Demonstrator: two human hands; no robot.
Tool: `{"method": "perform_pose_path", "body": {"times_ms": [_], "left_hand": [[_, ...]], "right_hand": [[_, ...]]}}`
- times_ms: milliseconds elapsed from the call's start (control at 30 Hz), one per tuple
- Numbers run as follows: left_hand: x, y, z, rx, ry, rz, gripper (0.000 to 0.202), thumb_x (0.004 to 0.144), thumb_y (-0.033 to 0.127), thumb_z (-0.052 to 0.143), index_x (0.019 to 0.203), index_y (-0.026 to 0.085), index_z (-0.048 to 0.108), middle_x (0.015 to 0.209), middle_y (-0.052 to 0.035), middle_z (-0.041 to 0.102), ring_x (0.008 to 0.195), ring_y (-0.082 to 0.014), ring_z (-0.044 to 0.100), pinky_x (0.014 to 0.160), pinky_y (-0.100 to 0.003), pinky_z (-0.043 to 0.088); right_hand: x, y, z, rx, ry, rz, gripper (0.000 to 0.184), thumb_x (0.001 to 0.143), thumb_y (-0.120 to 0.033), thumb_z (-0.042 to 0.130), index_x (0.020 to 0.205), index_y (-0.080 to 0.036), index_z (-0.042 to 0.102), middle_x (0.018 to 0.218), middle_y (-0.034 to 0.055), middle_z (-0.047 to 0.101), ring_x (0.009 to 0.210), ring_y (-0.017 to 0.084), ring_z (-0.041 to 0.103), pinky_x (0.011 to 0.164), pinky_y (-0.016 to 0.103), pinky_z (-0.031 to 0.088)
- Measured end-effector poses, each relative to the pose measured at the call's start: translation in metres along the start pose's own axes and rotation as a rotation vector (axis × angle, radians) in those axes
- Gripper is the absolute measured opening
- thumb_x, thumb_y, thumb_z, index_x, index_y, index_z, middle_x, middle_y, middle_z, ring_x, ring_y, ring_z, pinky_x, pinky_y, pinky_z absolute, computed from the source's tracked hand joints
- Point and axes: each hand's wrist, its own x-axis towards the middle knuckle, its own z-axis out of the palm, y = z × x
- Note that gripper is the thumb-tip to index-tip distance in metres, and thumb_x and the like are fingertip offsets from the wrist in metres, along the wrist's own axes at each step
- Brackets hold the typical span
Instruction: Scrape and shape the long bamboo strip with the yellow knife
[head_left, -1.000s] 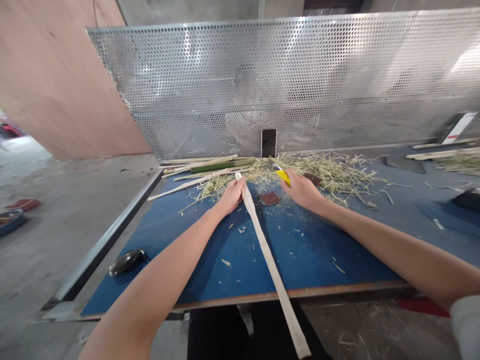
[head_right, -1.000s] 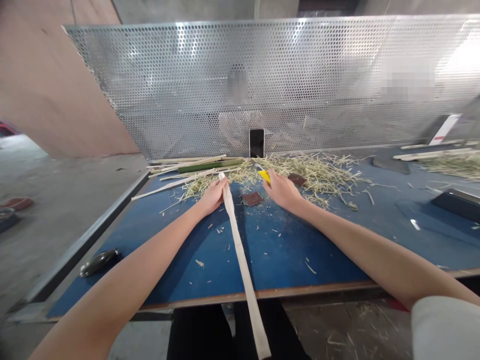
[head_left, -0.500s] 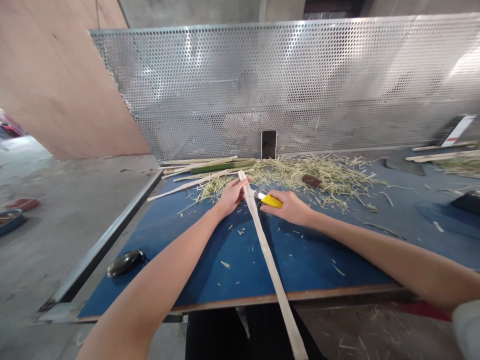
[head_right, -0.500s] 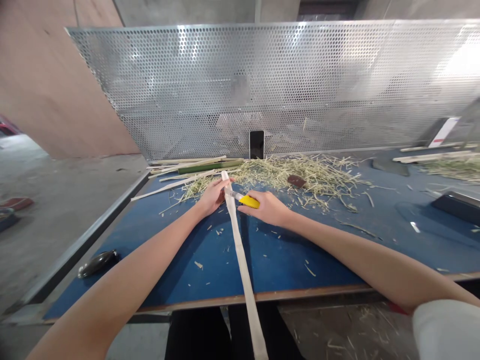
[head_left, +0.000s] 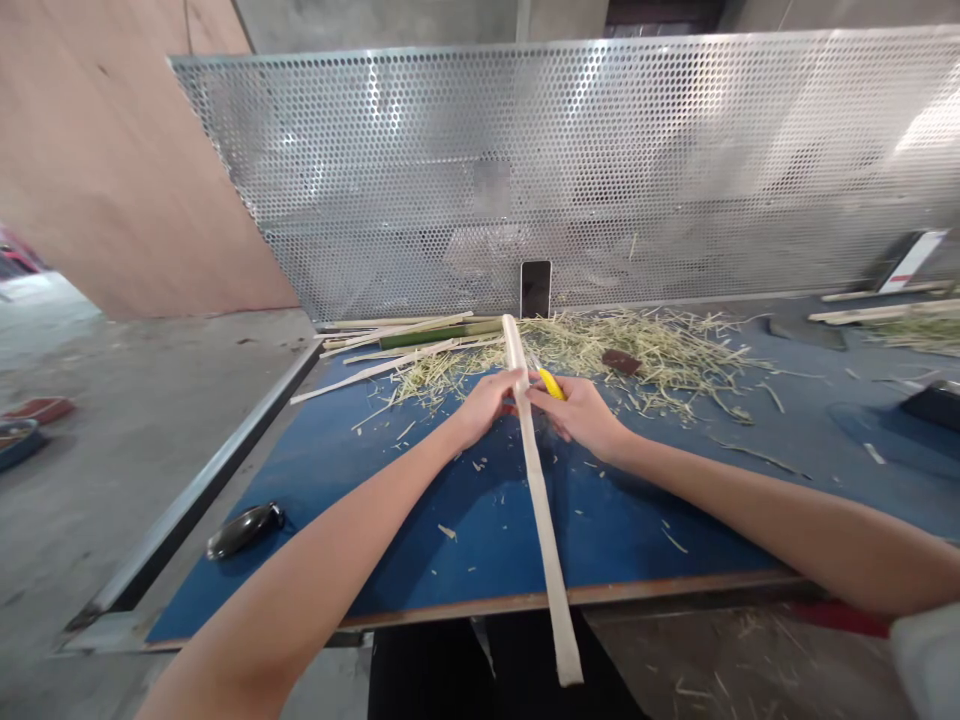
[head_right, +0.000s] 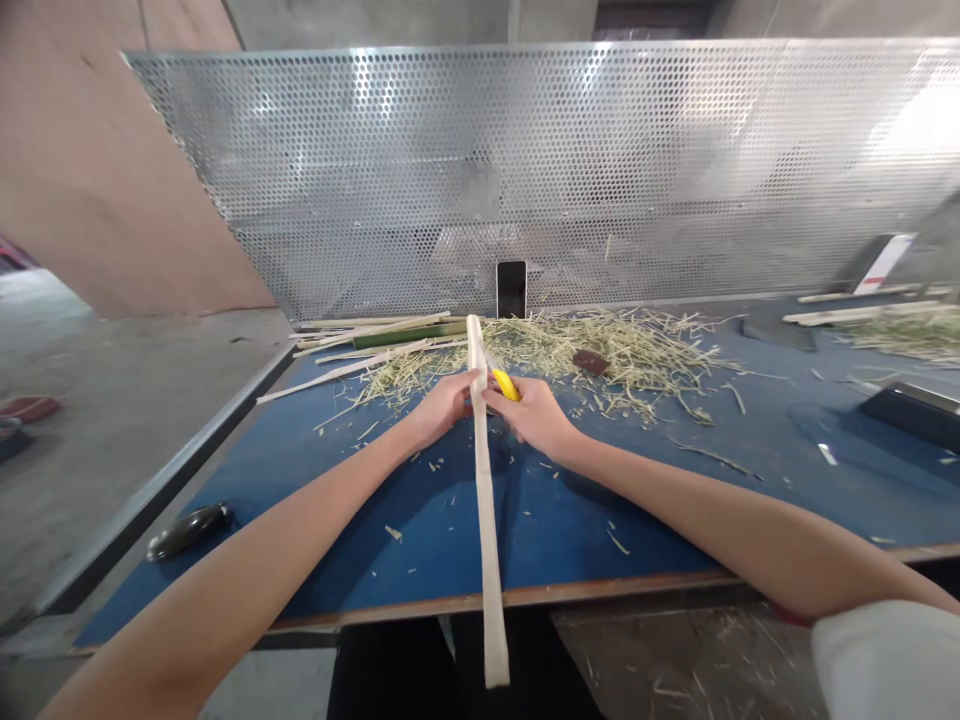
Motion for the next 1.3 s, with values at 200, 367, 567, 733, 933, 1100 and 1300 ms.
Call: {"method": "perform_pose_path", "body": {"times_ms": [200,367,567,733,933,1100,1300], "left_hand": [[-0.014,-0.004,0.018,0.146,-0.006,-0.005,0.035,0.083,0.036,0.085,0.104,0.014,0.067,0.081,-0.0018,0.066,0.063,-0.0146,0.064,0.060,-0.027,0.055],[-0.016,0.006,0.009,0.109,0.052,-0.189,0.022,0.104,0.032,0.058,0.121,0.019,0.053,0.068,0.0031,0.060,0.046,-0.0161,0.062,0.047,-0.028,0.053],[-0.012,0.021,0.001,-0.004,0.074,-0.225,0.012,0.101,0.014,0.055,0.099,0.022,0.047,0.055,0.0133,0.033,0.035,-0.0046,0.025,0.037,-0.015,0.025],[-0.010,0.030,0.002,-0.110,0.026,-0.245,0.026,0.088,-0.003,0.052,0.084,0.021,0.042,0.056,0.0093,0.036,0.039,-0.0038,0.028,0.040,-0.016,0.024],[-0.021,0.036,0.005,-0.016,0.083,-0.219,0.009,0.105,0.020,0.052,0.113,0.020,0.058,0.066,0.0049,0.049,0.037,-0.0036,0.030,0.038,-0.016,0.019],[-0.024,0.038,0.005,0.050,0.112,-0.302,0.012,0.105,0.017,0.046,0.106,0.019,0.058,0.059,0.0084,0.038,0.036,-0.0044,0.024,0.037,-0.016,0.013],[-0.023,0.036,0.007,0.108,0.183,-0.222,0.010,0.104,0.020,0.052,0.095,0.018,0.055,0.059,0.0087,0.036,0.038,-0.0038,0.025,0.037,-0.016,0.015]], "right_hand": [[0.014,0.005,-0.014,0.050,0.075,-0.036,0.050,0.089,-0.072,0.068,0.079,-0.026,0.049,0.052,-0.0075,0.045,0.039,0.012,0.042,0.040,0.029,0.035],[0.030,0.012,-0.042,-0.366,0.065,-0.300,0.052,0.099,-0.070,0.051,0.074,-0.026,0.044,0.062,-0.0028,0.046,0.056,0.015,0.044,0.054,0.032,0.033],[0.034,0.019,-0.048,-0.752,-0.045,-0.293,0.044,0.105,-0.059,0.044,0.078,-0.025,0.046,0.066,0.0004,0.055,0.062,0.018,0.050,0.062,0.034,0.030],[0.030,0.017,-0.042,-0.857,-0.056,-0.247,0.042,0.106,-0.059,0.042,0.083,-0.025,0.050,0.069,0.0019,0.060,0.062,0.019,0.053,0.061,0.033,0.029],[0.032,0.018,-0.044,-0.868,-0.009,-0.218,0.046,0.107,-0.060,0.038,0.082,-0.025,0.051,0.069,0.0022,0.060,0.064,0.020,0.052,0.061,0.033,0.029],[0.031,0.017,-0.042,-0.906,-0.036,-0.241,0.049,0.109,-0.059,0.034,0.082,-0.024,0.054,0.072,0.0033,0.063,0.065,0.019,0.054,0.061,0.033,0.028],[0.031,0.022,-0.040,-1.045,-0.101,-0.305,0.049,0.109,-0.058,0.035,0.090,-0.022,0.063,0.078,0.0066,0.066,0.065,0.019,0.054,0.061,0.035,0.025]]}}
